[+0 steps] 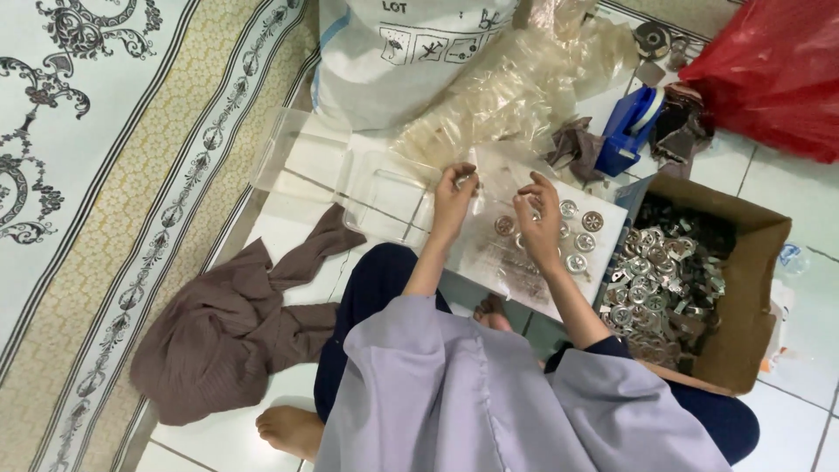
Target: The person sits on the floor and sorts small, round metal parts from a cardboard box onto a white tray. They arrange the parts in rows and then place several of them into a small clear plastic bag.
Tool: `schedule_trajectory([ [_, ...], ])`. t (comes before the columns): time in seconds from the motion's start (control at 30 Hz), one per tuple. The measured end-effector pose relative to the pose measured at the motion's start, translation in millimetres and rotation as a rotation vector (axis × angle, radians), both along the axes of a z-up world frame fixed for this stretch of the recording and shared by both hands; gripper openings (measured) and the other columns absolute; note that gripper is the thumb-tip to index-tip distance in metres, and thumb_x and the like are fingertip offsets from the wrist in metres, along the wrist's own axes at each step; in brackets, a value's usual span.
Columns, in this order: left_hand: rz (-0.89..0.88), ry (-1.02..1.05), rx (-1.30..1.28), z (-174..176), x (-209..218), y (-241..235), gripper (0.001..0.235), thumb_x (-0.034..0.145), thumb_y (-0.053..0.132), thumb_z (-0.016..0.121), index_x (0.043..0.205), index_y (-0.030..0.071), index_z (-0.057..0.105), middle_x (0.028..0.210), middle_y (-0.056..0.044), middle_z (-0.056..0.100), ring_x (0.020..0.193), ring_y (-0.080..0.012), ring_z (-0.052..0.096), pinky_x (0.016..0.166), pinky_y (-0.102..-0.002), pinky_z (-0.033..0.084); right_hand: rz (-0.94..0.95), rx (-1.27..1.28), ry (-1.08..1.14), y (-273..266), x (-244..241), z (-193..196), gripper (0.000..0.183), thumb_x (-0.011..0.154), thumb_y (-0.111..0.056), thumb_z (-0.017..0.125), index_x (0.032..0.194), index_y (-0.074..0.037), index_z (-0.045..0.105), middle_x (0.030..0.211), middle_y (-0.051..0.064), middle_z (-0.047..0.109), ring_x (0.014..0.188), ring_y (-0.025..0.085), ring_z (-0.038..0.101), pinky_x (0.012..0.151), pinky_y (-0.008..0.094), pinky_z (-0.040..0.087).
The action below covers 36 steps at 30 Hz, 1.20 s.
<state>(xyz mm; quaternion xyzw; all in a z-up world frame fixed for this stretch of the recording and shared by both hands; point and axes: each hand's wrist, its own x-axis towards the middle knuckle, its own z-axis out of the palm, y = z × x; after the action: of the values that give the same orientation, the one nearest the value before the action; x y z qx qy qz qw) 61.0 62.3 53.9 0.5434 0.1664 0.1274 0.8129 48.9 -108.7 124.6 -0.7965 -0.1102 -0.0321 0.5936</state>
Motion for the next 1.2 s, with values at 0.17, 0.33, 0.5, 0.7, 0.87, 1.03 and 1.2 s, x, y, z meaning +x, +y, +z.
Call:
schedule_trajectory([
  [0.17,-0.283,-0.087,-0.062,80,-63,-7,0.022,0.095,0.011,0.07,0.115,0.007,0.065,0.105,-0.006,0.063,0.094,-0.0124,0.065,0.081,-0.027,0.055,-0.047,0.054,0.436,-45,6,-13,0.047,0.108,-0.042,0.053,0.145,-0.014,0.047,0.153,0.024,0.042,0.143,0.047,0.039,0.107,0.058,0.041],
  [0.33,-0.456,-0.211,-0.069,141,-94,-14,0.03,0.087,0.011,0.08,0.113,0.008,0.066,0.104,-0.003,0.065,0.097,-0.0093,0.063,0.075,-0.023,0.056,0.148,0.342,0.918,-48,-20,-46,0.059,0.106,-0.063,0.03,0.146,-0.025,0.048,0.136,0.006,0.059,0.114,0.024,0.058,0.082,0.035,0.047],
  [0.5,-0.552,-0.323,-0.188,163,-110,-30,0.028,0.082,0.008,0.083,0.103,0.007,0.064,0.095,-0.004,0.062,0.084,-0.0092,0.059,0.07,-0.023,0.054,0.165,0.699,0.945,-45,-33,-97,0.066,0.095,-0.062,0.055,0.138,-0.013,0.06,0.131,0.021,0.064,0.117,0.036,0.062,0.096,0.051,0.049],
  [0.7,-0.433,-0.331,-0.212,178,-106,-13,0.027,0.087,0.004,0.077,0.108,0.008,0.06,0.098,0.001,0.057,0.078,-0.003,0.056,0.066,-0.017,0.051,0.118,1.229,0.941,-51,-47,-68,0.055,0.1,-0.059,0.055,0.132,-0.015,0.066,0.139,0.018,0.063,0.124,0.04,0.06,0.103,0.062,0.047],
  [0.87,-0.303,-0.307,-0.055,181,-111,19,0.028,0.085,-0.001,0.079,0.106,0.009,0.063,0.093,0.002,0.059,0.074,-0.0038,0.056,0.065,-0.017,0.051,-0.12,0.884,0.681,-117,-50,-36,0.017,0.101,-0.027,0.069,0.109,-0.014,0.073,0.107,0.001,0.072,0.099,0.02,0.068,0.092,0.043,0.057],
  [1.03,-0.19,-0.29,0.123,182,-117,48,0.027,0.087,0.0,0.077,0.107,0.012,0.065,0.092,0.001,0.067,0.078,-0.0041,0.057,0.069,-0.018,0.047,-0.253,0.677,0.433,-164,-58,15,0.009,0.104,-0.022,0.069,0.107,-0.016,0.074,0.1,-0.001,0.072,0.096,0.013,0.07,0.093,0.038,0.059],
  [1.2,-0.028,-0.332,0.135,184,-120,50,0.025,0.096,0.008,0.069,0.118,0.012,0.059,0.105,-0.002,0.064,0.077,-0.0058,0.052,0.071,-0.02,0.044,-0.329,0.655,0.254,-170,-68,56,0.008,0.103,-0.016,0.07,0.097,-0.018,0.074,0.096,-0.005,0.072,0.092,0.006,0.07,0.09,0.026,0.059],
])
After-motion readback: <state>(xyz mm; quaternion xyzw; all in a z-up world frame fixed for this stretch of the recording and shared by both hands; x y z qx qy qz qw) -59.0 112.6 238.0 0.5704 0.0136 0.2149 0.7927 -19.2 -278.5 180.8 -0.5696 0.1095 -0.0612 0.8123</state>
